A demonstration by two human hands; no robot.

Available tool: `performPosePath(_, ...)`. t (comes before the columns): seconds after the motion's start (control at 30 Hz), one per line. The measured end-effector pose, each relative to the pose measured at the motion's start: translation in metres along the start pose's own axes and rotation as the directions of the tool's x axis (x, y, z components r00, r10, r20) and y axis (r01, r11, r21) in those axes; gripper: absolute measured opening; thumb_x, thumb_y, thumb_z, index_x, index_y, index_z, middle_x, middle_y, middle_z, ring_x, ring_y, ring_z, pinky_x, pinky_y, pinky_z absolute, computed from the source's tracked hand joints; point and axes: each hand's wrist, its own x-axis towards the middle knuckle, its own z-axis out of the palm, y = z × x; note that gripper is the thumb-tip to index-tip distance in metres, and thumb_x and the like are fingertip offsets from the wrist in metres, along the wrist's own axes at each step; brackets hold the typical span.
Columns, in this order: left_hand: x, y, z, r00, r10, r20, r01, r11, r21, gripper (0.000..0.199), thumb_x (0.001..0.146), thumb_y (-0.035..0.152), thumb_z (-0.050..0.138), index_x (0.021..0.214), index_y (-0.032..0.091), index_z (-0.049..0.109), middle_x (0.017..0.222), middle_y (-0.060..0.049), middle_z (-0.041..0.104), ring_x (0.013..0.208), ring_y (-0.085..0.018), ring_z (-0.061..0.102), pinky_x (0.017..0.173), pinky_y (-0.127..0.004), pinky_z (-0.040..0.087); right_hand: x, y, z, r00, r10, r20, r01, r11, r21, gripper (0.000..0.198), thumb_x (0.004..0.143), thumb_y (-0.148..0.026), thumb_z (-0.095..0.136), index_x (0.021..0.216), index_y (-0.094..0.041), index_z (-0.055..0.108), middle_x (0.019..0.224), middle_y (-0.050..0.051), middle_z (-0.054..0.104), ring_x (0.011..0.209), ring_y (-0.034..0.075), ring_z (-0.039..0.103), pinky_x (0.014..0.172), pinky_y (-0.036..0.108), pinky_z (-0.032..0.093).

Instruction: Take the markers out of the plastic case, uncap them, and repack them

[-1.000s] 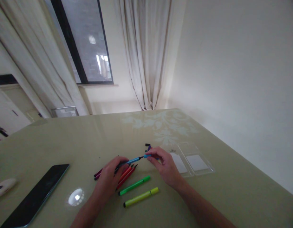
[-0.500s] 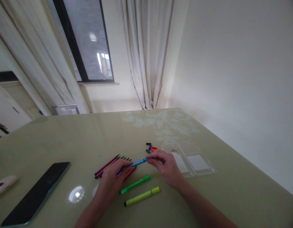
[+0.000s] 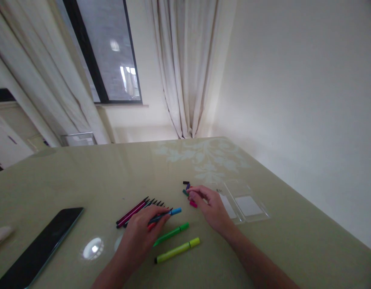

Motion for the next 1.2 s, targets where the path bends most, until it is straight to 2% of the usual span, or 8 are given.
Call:
performPosePath(0.17,-0.007,0.004,0.012,0.982,0.063,0.177,-0.074,0.996,0.058,0.016,0.095,0.025,0.062,0.104,0.030,0.074,0.102,-0.002,0.075,0.096,-0.019,0.071,0.087,-0.030,0.057,0.005,0.015,-0.011,1.000,-0.019,0.018,0.026,0.875,-0.483,0.012,0.093,-0.025,0.067,0.085,-0.020,0.074,0.093,0.005,0.070,0.091,0.021,0.064,0.082,0.032,0.047)
performPosePath(0.33,-0.011,0.003,0.019,0.972,0.031,0.234,-0.057,0.993,0.107,0.012,0.090,0.028,0.069,0.099,0.033,0.074,0.104,-0.001,0.075,0.106,-0.023,0.069,0.108,-0.042,0.049,0.000,0.021,-0.002,0.995,0.011,0.101,0.063,0.713,-0.698,0.001,0.089,-0.020,0.071,0.089,-0.021,0.072,0.101,0.006,0.066,0.099,0.024,0.060,0.089,0.035,0.046)
performPosePath(0.47,-0.011,0.006,0.017,0.969,0.007,0.248,-0.026,0.997,0.076,0.009,0.089,0.039,0.071,0.095,0.033,0.076,0.103,-0.002,0.075,0.106,-0.024,0.069,0.108,-0.041,0.048,-0.001,0.019,-0.001,0.991,0.014,0.137,0.089,0.698,-0.711,0.002,0.089,-0.020,0.072,0.090,-0.021,0.072,0.104,0.007,0.066,0.102,0.027,0.060,0.091,0.039,0.047)
performPosePath(0.57,-0.007,0.003,0.012,0.974,-0.038,0.225,0.023,0.998,0.066,0.015,0.092,0.040,0.065,0.093,0.030,0.076,0.103,-0.005,0.075,0.102,-0.024,0.069,0.094,-0.037,0.054,-0.001,0.018,-0.002,0.987,0.005,0.159,0.110,0.698,-0.707,0.003,0.089,-0.019,0.071,0.091,-0.021,0.073,0.105,0.008,0.067,0.102,0.027,0.060,0.092,0.041,0.048)
performPosePath(0.67,0.000,-0.009,0.000,0.983,-0.147,0.109,0.136,0.985,0.106,0.023,0.097,0.039,0.055,0.094,0.027,0.074,0.097,-0.005,0.074,0.091,-0.023,0.069,0.083,-0.034,0.054,-0.001,0.020,-0.003,0.985,0.005,0.173,0.120,0.700,-0.704,0.005,0.089,-0.018,0.069,0.092,-0.021,0.074,0.105,0.008,0.068,0.103,0.027,0.060,0.093,0.041,0.048)
performPosePath(0.83,0.003,-0.034,-0.027,0.946,-0.301,-0.122,0.324,0.902,0.285,0.026,0.095,0.037,0.047,0.098,0.025,0.070,0.103,-0.005,0.073,0.095,-0.025,0.067,0.085,-0.037,0.050,-0.001,0.020,-0.002,0.985,0.008,0.175,0.116,0.715,-0.689,0.008,0.090,-0.017,0.068,0.095,-0.020,0.073,0.108,0.009,0.068,0.103,0.027,0.061,0.093,0.041,0.049)
performPosePath(1.03,-0.003,-0.043,-0.045,0.922,-0.347,-0.173,0.385,0.759,0.526,0.031,0.097,0.033,0.038,0.097,0.023,0.067,0.101,-0.008,0.071,0.095,-0.029,0.065,0.085,-0.041,0.046,0.000,0.016,-0.001,0.988,-0.016,0.155,0.108,0.789,-0.605,0.006,0.094,-0.017,0.064,0.096,-0.020,0.069,0.107,0.009,0.070,0.103,0.027,0.062,0.094,0.040,0.048)
performPosePath(1.2,-0.002,-0.042,-0.046,0.911,-0.391,-0.134,0.401,0.760,0.511,0.028,0.098,0.035,0.041,0.094,0.025,0.068,0.101,-0.007,0.072,0.097,-0.028,0.066,0.084,-0.040,0.046,0.000,0.016,0.002,0.990,-0.027,0.141,0.101,0.827,-0.553,0.007,0.099,-0.021,0.057,0.097,-0.021,0.064,0.102,0.008,0.072,0.095,0.025,0.066,0.087,0.038,0.049)
